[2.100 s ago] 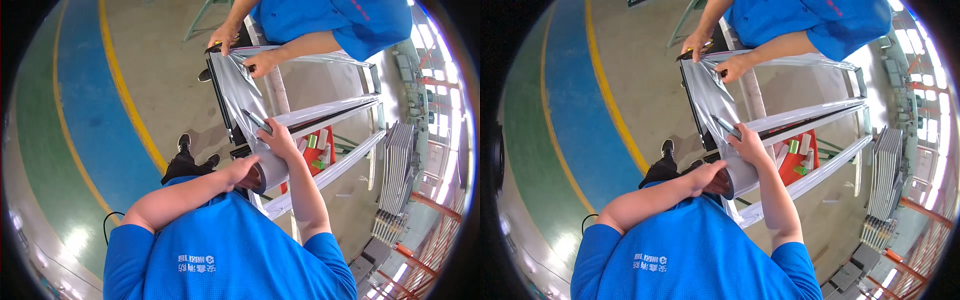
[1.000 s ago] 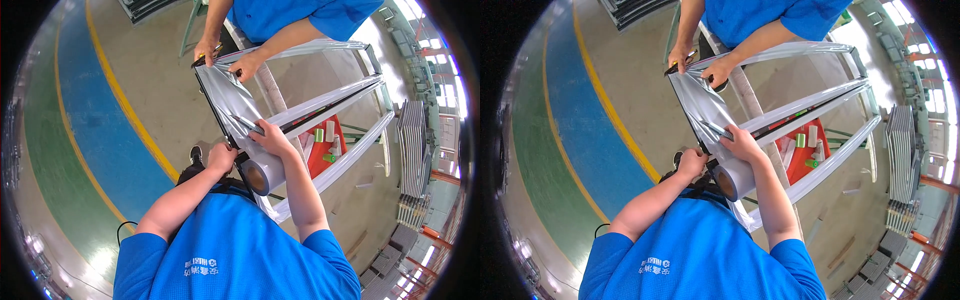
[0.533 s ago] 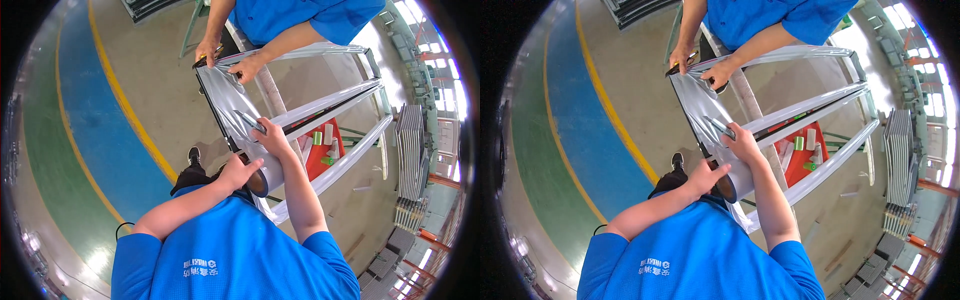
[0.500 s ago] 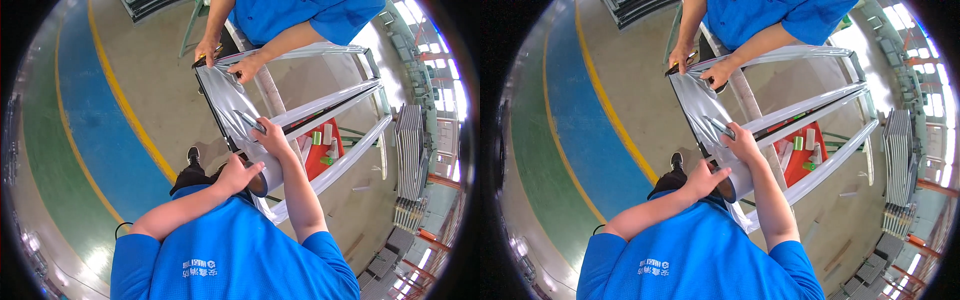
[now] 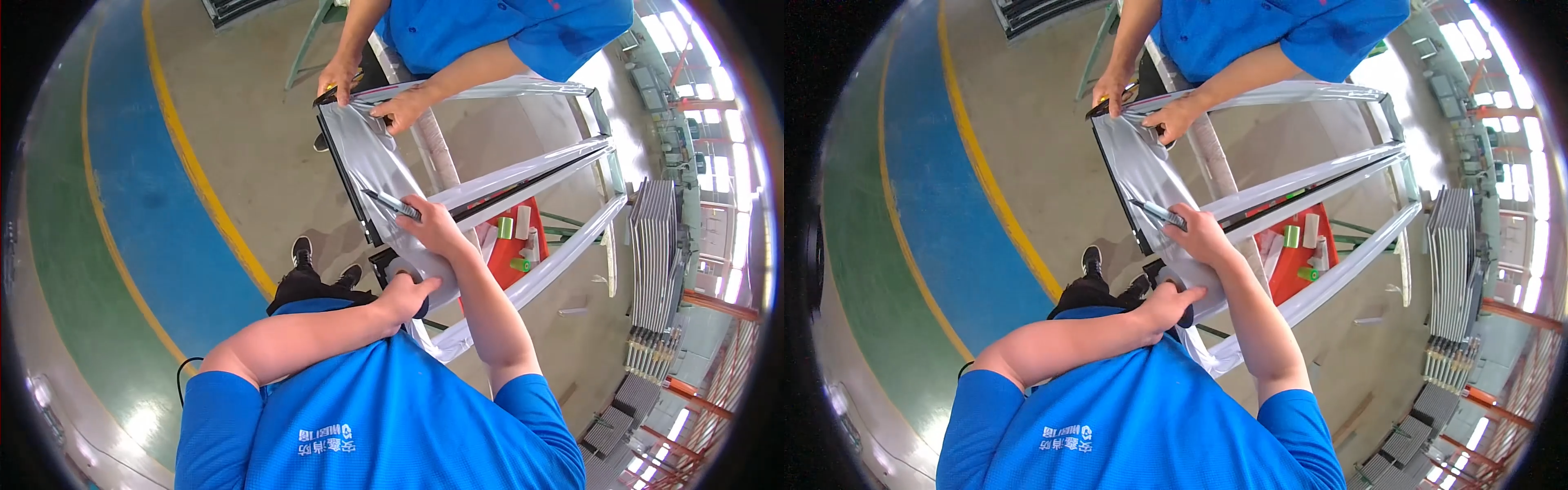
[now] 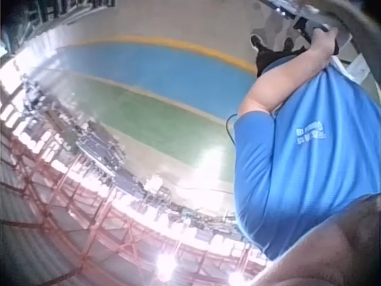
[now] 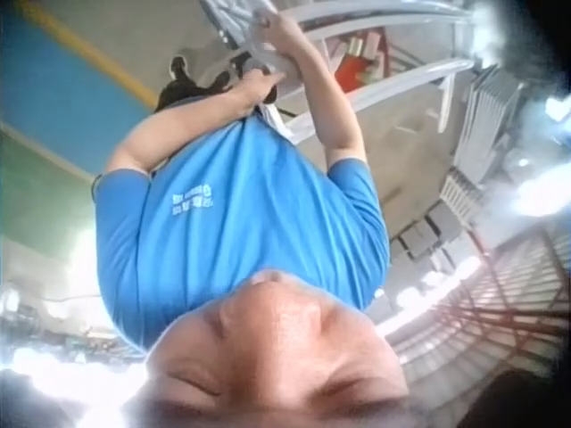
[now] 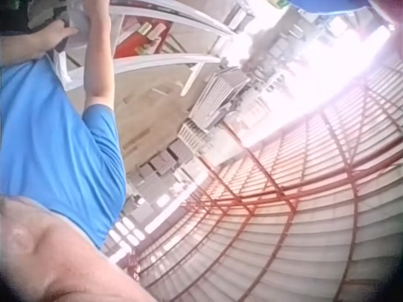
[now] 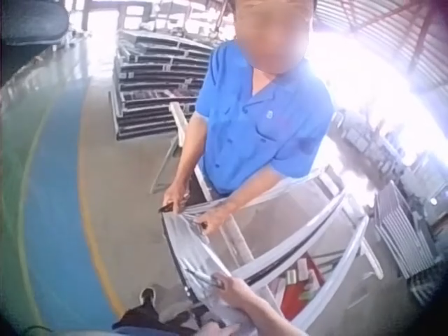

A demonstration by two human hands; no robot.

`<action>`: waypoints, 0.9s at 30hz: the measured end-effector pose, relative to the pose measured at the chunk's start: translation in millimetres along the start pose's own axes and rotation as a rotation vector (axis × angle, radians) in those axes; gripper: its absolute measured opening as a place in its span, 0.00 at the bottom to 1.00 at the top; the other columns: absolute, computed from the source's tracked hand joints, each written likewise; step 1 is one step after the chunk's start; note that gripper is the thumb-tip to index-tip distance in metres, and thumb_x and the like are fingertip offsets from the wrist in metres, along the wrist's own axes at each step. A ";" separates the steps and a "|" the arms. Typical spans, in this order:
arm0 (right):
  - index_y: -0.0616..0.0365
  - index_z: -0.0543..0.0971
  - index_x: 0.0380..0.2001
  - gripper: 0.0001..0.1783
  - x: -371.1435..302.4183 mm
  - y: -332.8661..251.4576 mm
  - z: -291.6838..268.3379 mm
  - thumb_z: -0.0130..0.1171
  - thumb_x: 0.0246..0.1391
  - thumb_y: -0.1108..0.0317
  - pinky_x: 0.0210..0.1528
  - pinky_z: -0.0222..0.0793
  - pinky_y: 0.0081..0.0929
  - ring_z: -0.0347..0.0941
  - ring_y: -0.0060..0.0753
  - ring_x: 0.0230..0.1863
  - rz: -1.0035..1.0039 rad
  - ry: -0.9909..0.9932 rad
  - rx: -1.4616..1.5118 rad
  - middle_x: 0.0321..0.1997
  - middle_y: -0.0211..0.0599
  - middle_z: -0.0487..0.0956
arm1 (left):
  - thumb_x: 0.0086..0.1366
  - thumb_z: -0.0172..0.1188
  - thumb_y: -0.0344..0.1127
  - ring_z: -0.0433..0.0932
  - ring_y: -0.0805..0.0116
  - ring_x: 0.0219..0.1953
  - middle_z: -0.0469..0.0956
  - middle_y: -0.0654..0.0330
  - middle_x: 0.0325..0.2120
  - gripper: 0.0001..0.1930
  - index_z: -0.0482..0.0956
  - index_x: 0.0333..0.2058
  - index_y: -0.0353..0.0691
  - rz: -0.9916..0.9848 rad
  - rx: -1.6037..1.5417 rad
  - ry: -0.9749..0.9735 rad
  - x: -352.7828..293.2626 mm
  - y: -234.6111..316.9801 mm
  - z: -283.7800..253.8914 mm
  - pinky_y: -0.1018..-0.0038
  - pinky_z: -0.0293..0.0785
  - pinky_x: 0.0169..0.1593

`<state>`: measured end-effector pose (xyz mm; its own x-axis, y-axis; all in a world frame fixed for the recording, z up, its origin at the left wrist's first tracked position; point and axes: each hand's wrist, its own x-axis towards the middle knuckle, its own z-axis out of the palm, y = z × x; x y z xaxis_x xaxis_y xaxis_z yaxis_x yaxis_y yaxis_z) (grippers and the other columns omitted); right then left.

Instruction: Applying protective film or tape to metal window frames and cutting it to size.

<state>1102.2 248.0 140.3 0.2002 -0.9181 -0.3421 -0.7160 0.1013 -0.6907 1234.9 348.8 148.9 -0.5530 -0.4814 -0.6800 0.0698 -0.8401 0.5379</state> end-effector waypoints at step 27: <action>0.58 0.78 0.40 0.17 43.7 -23.5 0.0 0.57 0.54 0.57 0.49 0.71 0.29 0.79 0.32 0.42 0.068 -0.606 -0.177 0.36 0.36 0.84 | 0.63 0.60 0.53 0.76 0.64 0.45 0.79 0.53 0.45 0.31 0.76 0.50 0.27 -0.133 0.285 -0.213 -27.3 6.8 0.0 0.70 0.70 0.49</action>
<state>1127.8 205.5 141.7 0.4560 -0.5269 -0.7172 -0.8299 0.0394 -0.5566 1250.6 356.2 171.1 -0.7043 -0.2851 -0.6501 -0.2313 -0.7737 0.5898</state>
